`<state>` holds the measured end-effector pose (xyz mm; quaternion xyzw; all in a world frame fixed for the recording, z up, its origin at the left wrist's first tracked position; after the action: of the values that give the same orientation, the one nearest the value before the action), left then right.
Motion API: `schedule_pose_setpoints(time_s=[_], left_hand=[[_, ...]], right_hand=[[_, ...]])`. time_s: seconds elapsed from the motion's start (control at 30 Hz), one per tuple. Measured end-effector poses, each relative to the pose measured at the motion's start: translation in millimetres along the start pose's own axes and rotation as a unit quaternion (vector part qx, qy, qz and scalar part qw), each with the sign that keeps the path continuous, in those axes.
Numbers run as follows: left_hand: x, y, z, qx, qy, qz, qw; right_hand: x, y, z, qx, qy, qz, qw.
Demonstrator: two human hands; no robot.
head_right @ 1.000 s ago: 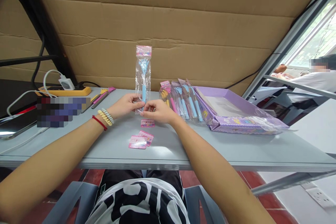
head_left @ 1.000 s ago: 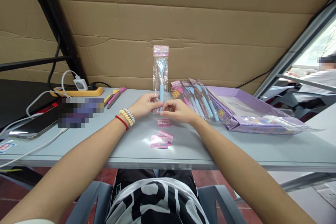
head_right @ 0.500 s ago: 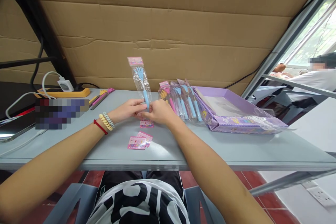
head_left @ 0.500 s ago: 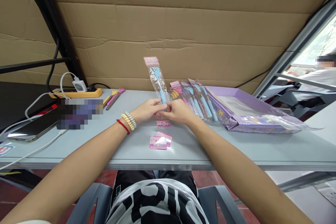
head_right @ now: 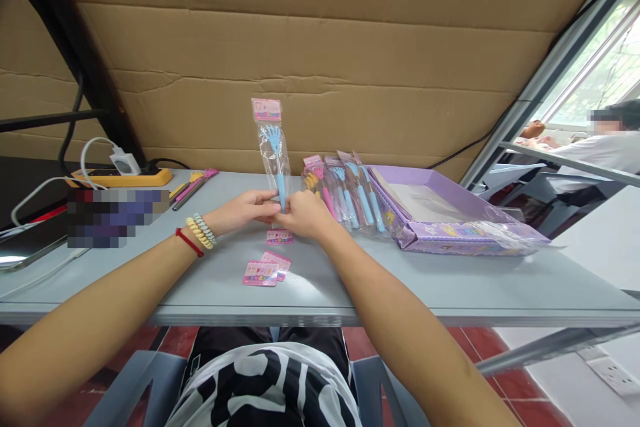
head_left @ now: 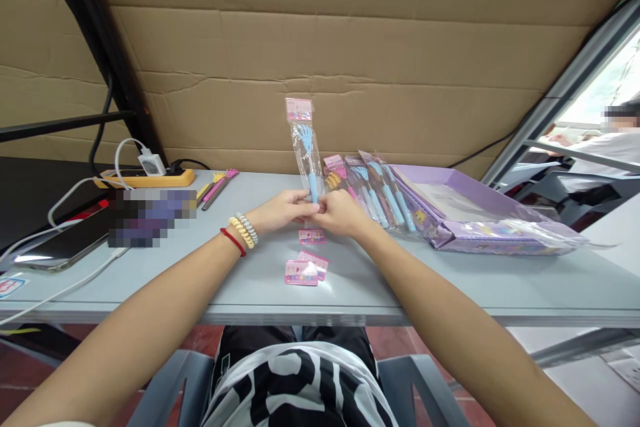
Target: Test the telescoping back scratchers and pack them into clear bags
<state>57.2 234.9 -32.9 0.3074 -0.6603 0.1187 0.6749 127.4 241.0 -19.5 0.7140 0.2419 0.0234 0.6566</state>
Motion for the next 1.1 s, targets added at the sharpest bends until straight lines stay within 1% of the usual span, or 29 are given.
schedule_pose_setpoints(time_s=[0.17,0.23,0.3,0.43,0.53,0.73,0.87,1.0,1.07,1.1], left_hand=[[0.0,10.7,3.4,0.035,0.037,-0.119,0.992],[-0.9,12.0,4.0,0.037,0.048,-0.14,0.988],[-1.0,10.2,3.2,0.029,0.046,-0.139,0.989],[3.4,5.6,1.1,0.012,0.01,-0.117,0.993],[5.4,4.4,1.2,0.003,-0.005,-0.101,0.995],[7.5,2.0,2.7,-0.016,-0.013,-0.088,0.996],[9.3,3.5,2.8,-0.006,-0.017,-0.074,0.997],[10.0,8.8,4.5,0.009,-0.016,-0.073,0.997],[9.3,14.3,6.4,0.028,-0.009,-0.076,0.997],[8.6,16.9,7.4,0.037,-0.005,-0.076,0.996]], right_hand=[[1.8,-2.4,-0.8,-0.012,-0.011,-0.008,1.0],[2.0,-1.6,-0.4,-0.009,-0.013,-0.012,1.0],[1.5,0.2,0.4,-0.004,-0.011,-0.009,1.0],[1.8,4.1,1.8,0.004,-0.011,0.001,1.0],[3.5,6.3,2.3,0.011,-0.013,0.004,1.0],[3.9,6.9,2.7,0.009,-0.003,-0.034,0.999],[3.3,11.9,4.5,0.024,0.019,-0.069,0.997],[-4.3,11.2,6.7,0.001,0.075,-0.112,0.991],[-4.3,15.3,7.7,0.013,0.08,-0.133,0.988],[-2.3,19.4,8.1,0.031,0.074,-0.139,0.987]])
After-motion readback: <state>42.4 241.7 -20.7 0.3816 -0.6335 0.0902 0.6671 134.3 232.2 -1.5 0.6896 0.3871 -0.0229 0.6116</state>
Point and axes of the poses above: each hand's wrist, its own z-axis away from the middle knuckle, its own y-axis out of the back of the hand, x = y × z, the point moved 10 cm from there along -z, towards the middle knuckle, and after that the axes turned 10 degrees about -x, right-handed, at the moved point
